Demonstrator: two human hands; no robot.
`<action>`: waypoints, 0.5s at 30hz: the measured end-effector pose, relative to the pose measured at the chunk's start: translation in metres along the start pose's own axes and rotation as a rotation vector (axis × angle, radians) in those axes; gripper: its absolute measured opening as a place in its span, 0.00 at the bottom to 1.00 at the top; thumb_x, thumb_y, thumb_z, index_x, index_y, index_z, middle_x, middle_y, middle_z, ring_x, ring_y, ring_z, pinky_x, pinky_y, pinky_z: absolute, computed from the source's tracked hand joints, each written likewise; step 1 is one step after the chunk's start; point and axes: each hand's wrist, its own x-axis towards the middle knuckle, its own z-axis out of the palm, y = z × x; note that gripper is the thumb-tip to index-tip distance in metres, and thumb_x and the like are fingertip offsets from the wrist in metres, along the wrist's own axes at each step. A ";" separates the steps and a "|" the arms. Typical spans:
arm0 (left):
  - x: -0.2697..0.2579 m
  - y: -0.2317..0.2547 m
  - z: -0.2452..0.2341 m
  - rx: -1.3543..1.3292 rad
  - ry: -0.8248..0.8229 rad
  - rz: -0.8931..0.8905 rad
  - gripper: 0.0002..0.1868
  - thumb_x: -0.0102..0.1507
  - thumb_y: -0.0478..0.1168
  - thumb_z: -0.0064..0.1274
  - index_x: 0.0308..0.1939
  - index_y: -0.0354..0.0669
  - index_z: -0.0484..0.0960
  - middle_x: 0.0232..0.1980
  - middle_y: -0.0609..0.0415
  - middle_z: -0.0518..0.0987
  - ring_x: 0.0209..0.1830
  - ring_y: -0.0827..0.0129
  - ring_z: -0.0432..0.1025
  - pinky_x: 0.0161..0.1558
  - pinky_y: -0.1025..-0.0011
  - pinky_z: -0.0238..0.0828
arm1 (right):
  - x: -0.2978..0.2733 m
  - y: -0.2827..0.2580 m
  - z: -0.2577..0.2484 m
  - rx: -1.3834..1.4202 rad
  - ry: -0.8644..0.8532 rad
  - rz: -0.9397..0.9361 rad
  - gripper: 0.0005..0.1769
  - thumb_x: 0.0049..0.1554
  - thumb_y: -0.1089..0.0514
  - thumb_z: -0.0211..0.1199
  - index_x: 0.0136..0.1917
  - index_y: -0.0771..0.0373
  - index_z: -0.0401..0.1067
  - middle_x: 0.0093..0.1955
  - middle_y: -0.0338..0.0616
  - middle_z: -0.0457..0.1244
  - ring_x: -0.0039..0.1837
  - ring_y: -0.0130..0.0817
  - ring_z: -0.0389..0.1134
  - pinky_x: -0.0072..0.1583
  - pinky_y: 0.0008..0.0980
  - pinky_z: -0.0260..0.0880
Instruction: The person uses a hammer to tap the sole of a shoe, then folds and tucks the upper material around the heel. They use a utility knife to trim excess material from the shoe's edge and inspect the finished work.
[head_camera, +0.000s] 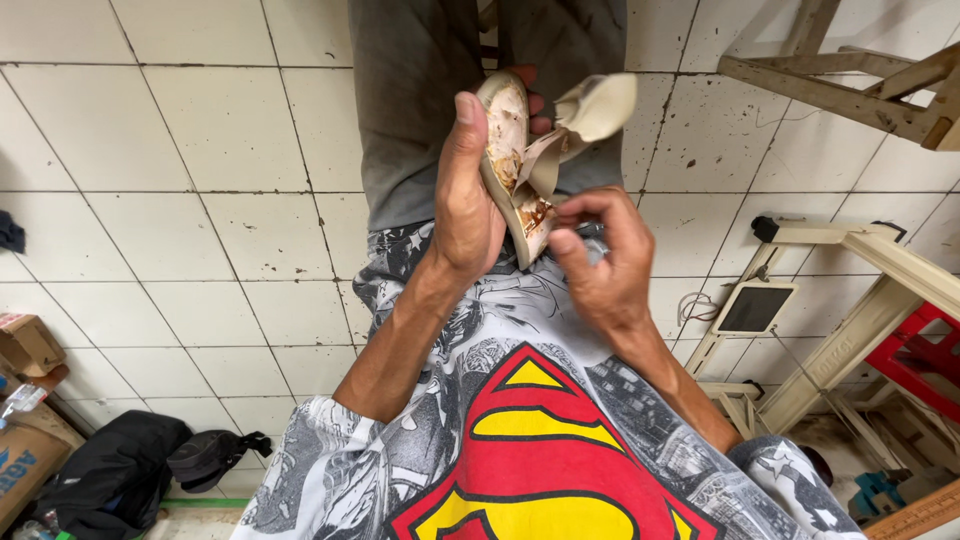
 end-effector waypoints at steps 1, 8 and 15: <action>-0.001 -0.003 0.001 0.015 -0.033 0.053 0.29 0.67 0.59 0.40 0.53 0.34 0.73 0.48 0.49 0.76 0.49 0.66 0.73 0.51 0.70 0.74 | 0.005 -0.006 0.002 -0.149 -0.071 -0.117 0.29 0.60 0.36 0.48 0.44 0.68 0.66 0.42 0.47 0.60 0.43 0.36 0.63 0.46 0.34 0.65; -0.014 0.006 0.020 0.229 -0.112 0.003 0.28 0.67 0.58 0.36 0.58 0.40 0.65 0.39 0.49 0.72 0.28 0.67 0.66 0.28 0.72 0.68 | 0.022 -0.012 0.005 -0.167 -0.030 0.009 0.24 0.52 0.44 0.67 0.44 0.63 0.60 0.37 0.41 0.57 0.39 0.30 0.60 0.42 0.30 0.64; -0.012 -0.002 0.013 0.184 -0.142 0.070 0.26 0.69 0.55 0.39 0.61 0.37 0.67 0.59 0.49 0.70 0.58 0.67 0.67 0.59 0.71 0.68 | 0.027 0.000 -0.005 -0.171 -0.026 -0.140 0.10 0.58 0.60 0.57 0.50 0.69 0.62 0.44 0.48 0.60 0.43 0.36 0.62 0.46 0.33 0.67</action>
